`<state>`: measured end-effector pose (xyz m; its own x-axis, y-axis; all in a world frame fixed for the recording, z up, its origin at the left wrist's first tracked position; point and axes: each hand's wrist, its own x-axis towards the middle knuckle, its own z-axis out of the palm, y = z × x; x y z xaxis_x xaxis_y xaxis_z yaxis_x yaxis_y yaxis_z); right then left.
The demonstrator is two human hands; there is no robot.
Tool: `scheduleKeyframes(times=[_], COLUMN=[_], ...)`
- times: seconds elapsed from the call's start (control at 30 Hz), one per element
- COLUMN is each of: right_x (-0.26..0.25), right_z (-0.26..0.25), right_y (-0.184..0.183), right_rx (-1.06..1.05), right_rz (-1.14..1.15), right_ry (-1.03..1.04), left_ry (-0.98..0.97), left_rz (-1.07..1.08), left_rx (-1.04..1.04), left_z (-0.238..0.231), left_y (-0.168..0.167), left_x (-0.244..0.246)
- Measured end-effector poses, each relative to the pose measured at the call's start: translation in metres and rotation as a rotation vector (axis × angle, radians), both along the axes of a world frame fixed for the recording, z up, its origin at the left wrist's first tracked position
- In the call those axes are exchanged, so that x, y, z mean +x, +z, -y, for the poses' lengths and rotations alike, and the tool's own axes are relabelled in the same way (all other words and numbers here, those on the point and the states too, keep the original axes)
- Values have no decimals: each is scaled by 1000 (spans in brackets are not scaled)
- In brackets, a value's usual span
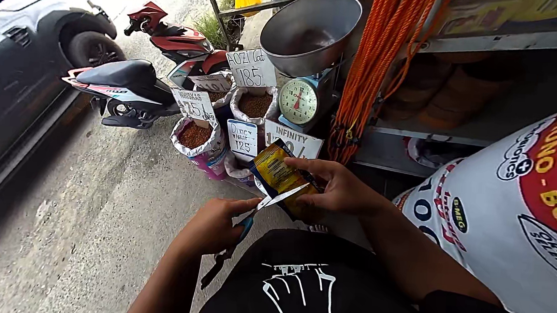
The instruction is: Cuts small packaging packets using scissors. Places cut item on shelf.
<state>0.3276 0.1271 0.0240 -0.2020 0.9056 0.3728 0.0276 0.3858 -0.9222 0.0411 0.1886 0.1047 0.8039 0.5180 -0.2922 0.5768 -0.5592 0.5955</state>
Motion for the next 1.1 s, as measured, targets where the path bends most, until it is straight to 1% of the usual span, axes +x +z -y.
scheduleKeyframes(times=[0.1,0.3,0.43,0.53,0.63,0.73,0.83,0.93,1.1], right_x=[-9,-14,-15,-15,-15,-17,-21,-21,-20], right_z=[-6,-11,-12,-15,-20,-21,-19,-20,-16], right_y=[-2,-1,0,-3,-12,-16,-15,-17,-14], right_rx=[40,46,-28,-70,-83,-142,-220,-226,-245], right_rz=[24,28,-27,-173,-262,-261,-255,-281,-284], right_ry=[29,47,87,174,219,238,235,256,256], left_ry=[8,11,22,24,11,4,-17,-29,-41], left_rz=[68,93,35,10,17,24,95,133,125], left_rx=[-8,9,-10,-23,-29,-41,-43,-31,-35], left_z=[1,-3,-5,-7,-9,-8,-7,-8,-7], left_y=[-4,-8,-9,-10,-11,-10,-14,-17,-17], left_x=[-3,-10,-12,-13,-12,-8,-4,-2,0])
